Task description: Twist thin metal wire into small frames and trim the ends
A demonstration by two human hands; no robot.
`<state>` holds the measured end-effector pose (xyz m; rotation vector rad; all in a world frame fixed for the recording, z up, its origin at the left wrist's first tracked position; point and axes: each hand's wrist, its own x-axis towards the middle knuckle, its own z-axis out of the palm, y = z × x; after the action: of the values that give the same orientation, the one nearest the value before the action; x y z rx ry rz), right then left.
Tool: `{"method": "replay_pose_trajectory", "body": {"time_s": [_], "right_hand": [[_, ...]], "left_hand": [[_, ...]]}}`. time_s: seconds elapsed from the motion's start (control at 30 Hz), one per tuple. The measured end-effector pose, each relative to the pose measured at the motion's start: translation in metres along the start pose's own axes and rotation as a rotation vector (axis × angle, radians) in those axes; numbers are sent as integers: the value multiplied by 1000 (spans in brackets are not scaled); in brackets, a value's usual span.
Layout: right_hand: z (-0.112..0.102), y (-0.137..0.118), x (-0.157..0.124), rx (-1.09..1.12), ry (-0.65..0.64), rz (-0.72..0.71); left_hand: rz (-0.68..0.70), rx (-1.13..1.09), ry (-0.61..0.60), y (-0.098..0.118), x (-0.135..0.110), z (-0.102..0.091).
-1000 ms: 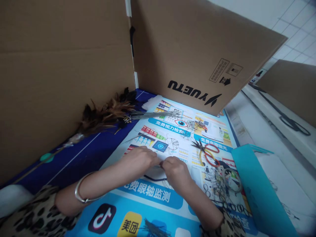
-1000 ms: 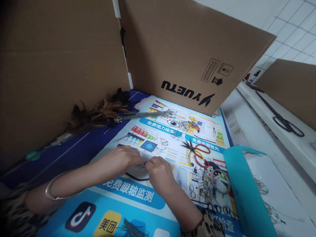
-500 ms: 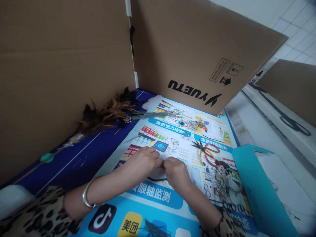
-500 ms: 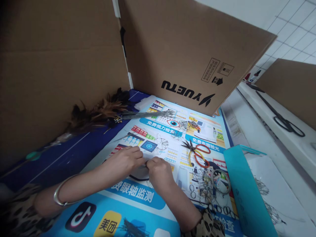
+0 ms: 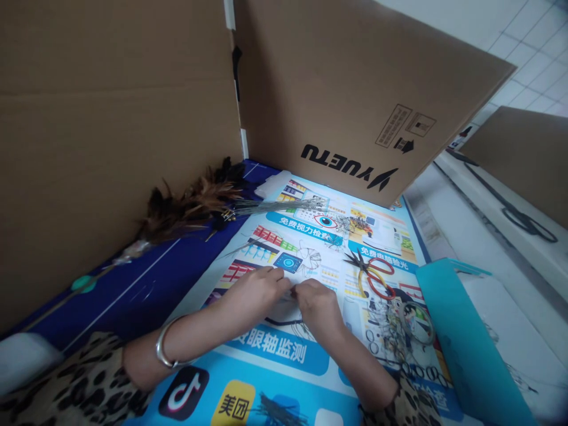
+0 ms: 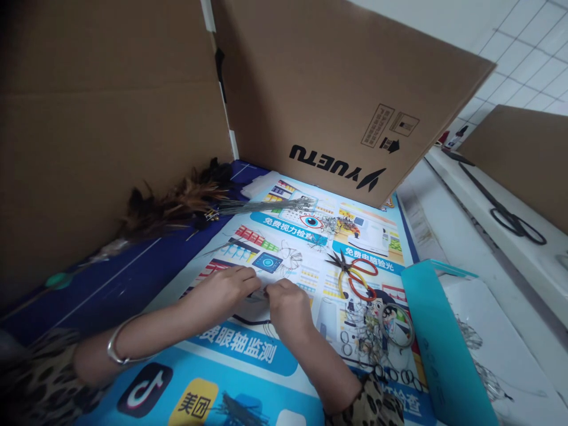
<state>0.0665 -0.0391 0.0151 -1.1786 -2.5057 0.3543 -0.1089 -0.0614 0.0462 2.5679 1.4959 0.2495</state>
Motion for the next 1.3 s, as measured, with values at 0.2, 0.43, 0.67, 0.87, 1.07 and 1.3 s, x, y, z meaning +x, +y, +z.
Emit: {"method": "replay_pose_trajectory", "body": {"time_s": [0.2, 0.43, 0.67, 0.87, 1.07, 1.3], "right_hand": [[2, 3, 1, 617, 124, 267], [3, -3, 6, 1216, 92, 580], [6, -4, 5, 1281, 101, 589], [9, -4, 4, 1286, 101, 588], [10, -3, 5, 1287, 101, 582], [-30, 9, 8, 1043, -305, 432]], "left_hand": [[-154, -433, 136, -12, 5, 12], [-324, -1075, 71, -14, 10, 32], [-346, -1289, 89, -10, 10, 35], [-365, -1287, 104, -7, 10, 35], [-345, -1292, 87, -8, 12, 34], [-185, -791, -36, -37, 11, -3]]}}
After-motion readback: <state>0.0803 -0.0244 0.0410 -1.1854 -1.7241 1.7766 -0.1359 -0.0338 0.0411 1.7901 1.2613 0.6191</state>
